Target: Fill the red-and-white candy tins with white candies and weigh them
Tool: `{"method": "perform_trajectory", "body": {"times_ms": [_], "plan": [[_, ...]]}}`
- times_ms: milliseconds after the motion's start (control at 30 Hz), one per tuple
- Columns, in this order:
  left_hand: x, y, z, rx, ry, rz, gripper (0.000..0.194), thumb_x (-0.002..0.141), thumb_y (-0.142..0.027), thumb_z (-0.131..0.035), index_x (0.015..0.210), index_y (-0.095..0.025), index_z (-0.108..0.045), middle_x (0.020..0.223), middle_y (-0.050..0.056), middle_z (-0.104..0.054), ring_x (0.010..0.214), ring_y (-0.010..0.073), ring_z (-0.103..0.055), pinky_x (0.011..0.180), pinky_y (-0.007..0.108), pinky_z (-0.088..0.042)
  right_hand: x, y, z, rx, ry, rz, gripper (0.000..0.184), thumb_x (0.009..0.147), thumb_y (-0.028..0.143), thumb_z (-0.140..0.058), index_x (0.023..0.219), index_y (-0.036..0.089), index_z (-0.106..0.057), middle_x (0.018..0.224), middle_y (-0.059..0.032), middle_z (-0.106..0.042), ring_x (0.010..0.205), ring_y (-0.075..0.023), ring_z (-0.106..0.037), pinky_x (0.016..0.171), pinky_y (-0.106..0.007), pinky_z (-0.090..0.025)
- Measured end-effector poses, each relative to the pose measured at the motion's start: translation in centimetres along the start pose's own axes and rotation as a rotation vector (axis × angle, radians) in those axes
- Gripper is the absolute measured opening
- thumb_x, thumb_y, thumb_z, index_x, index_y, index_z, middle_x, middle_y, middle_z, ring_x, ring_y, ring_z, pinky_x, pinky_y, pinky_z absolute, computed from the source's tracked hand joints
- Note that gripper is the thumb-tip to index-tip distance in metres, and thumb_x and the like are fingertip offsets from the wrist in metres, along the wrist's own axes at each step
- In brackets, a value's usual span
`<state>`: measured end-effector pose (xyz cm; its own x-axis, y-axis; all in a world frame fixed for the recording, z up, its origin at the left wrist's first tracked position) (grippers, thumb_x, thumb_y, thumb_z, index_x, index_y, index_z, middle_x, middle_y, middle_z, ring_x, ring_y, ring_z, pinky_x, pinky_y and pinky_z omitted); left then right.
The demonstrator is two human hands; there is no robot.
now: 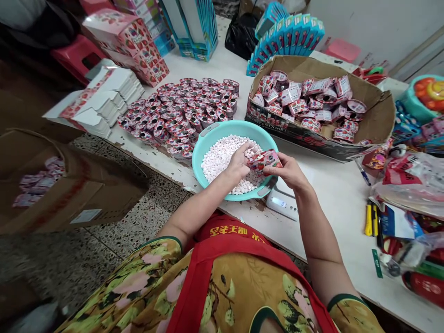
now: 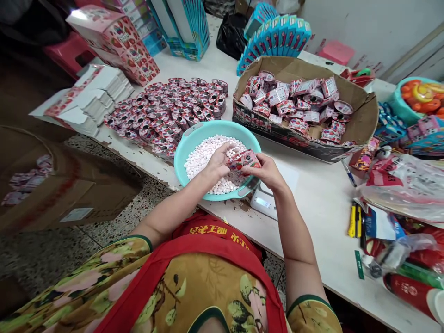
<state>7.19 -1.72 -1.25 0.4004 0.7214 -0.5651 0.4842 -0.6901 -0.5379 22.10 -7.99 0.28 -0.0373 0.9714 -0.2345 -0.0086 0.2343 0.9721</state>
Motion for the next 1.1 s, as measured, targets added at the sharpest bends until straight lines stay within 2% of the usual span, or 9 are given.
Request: {"method": "perform_trajectory", "body": {"times_ms": [100,200,333,467,633,700,833,1000,1100], "plan": [[-0.5,-0.5,-0.1,-0.075,-0.037,-0.025,0.035,0.097,-0.042,-0.067,0.078,-0.020,-0.049,0.050,-0.008,-0.039,0.040,0.0058,-0.040,0.043,0.017,-0.034,-1.9,-1.1,0.7,0.041,-0.064,0.092,0.064,0.054,0.045,-0.098,0.108,0.020,-0.074,0.105,-0.0046,-0.078,0.092,-0.0246,-0.073,0.087,-0.040,-0.061],[-0.9,-1.1,0.0,-0.035,0.015,0.002,0.045,0.095,-0.049,-0.070,0.073,-0.019,-0.044,0.046,-0.012,-0.024,0.036,0.0032,-0.026,0.038,0.014,-0.018,-4.1,-2.6,2.9,0.045,-0.293,0.171,0.067,0.051,0.046,-0.099,0.106,0.022,-0.071,0.105,-0.0047,-0.078,0.096,-0.0259,-0.073,0.091,-0.042,-0.060],[-1.1,-1.9,1.1,-0.016,-0.018,0.010,0.031,0.095,-0.041,-0.072,0.084,-0.018,-0.053,0.053,-0.008,-0.046,0.043,0.0033,-0.045,0.039,0.012,-0.027,-6.9,-5.1,6.8,-0.052,-0.575,0.179,0.063,0.052,0.047,-0.098,0.101,0.022,-0.067,0.099,-0.0034,-0.075,0.092,-0.0228,-0.071,0.091,-0.039,-0.057],[-1.2,-2.1,1.5,0.035,-0.078,-0.018,0.011,0.093,-0.022,-0.070,0.098,-0.017,-0.061,0.070,-0.002,-0.063,0.048,0.0034,-0.053,0.040,0.012,-0.032,-7.8,-8.2,9.5,-0.150,-0.677,0.056,0.065,0.049,0.051,-0.096,0.097,0.019,-0.065,0.089,-0.0014,-0.072,0.083,-0.0186,-0.065,0.082,-0.034,-0.054],[-1.3,-1.8,1.1,0.071,-0.042,0.013,0.013,0.096,-0.023,-0.066,0.087,-0.015,-0.061,0.067,-0.002,-0.056,0.046,0.0019,-0.047,0.035,0.011,-0.026,-7.7,-10.2,10.4,-0.193,-0.695,-0.013,0.068,0.048,0.054,-0.094,0.099,0.019,-0.065,0.096,-0.0034,-0.072,0.089,-0.0204,-0.065,0.084,-0.034,-0.053],[-1.1,-2.0,1.2,0.077,-0.036,0.005,0.018,0.096,-0.026,-0.067,0.084,-0.015,-0.060,0.068,-0.002,-0.056,0.047,0.0021,-0.048,0.036,0.011,-0.028,-8.0,-10.1,10.7,-0.226,-0.683,0.015,0.071,0.049,0.051,-0.094,0.106,0.020,-0.065,0.105,-0.0055,-0.073,0.099,-0.0232,-0.067,0.089,-0.037,-0.054],[-0.4,-2.6,2.2,0.039,-0.058,-0.060,0.005,0.093,-0.016,-0.068,0.092,-0.017,-0.063,0.071,-0.001,-0.060,0.055,0.0045,-0.058,0.042,0.010,-0.039,-9.5,-9.5,11.7,-0.214,-0.720,0.086,0.069,0.063,0.054,-0.088,0.119,0.023,-0.062,0.120,-0.0098,-0.073,0.112,-0.0260,-0.068,0.096,-0.043,-0.054],[-0.4,-1.6,2.9,0.106,-0.032,0.106,0.008,0.089,-0.010,-0.066,0.092,-0.016,-0.061,0.065,-0.002,-0.056,0.047,0.0036,-0.049,0.037,0.011,-0.029,-12.6,-10.0,13.0,-0.114,-0.884,0.147,0.053,0.070,0.055,-0.084,0.108,0.022,-0.066,0.110,-0.0090,-0.074,0.109,-0.0248,-0.071,0.100,-0.046,-0.055],[-0.8,-1.3,2.8,0.145,-0.001,0.100,0.005,0.091,-0.014,-0.065,0.090,-0.016,-0.061,0.063,-0.004,-0.053,0.044,0.0022,-0.043,0.036,0.011,-0.026,-14.2,-10.7,12.9,-0.046,-0.973,0.155,0.048,0.068,0.049,-0.086,0.103,0.021,-0.068,0.104,-0.0079,-0.075,0.105,-0.0235,-0.072,0.101,-0.046,-0.055]]}}
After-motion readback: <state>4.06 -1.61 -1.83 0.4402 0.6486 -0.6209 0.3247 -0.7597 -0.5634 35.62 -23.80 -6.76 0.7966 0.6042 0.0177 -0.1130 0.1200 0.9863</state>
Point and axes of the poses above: each hand's wrist, its own x-axis towards the middle knuckle, its own z-axis out of the back of the hand, y = z × x, the point moved 3 cm from there along x, towards the middle knuckle
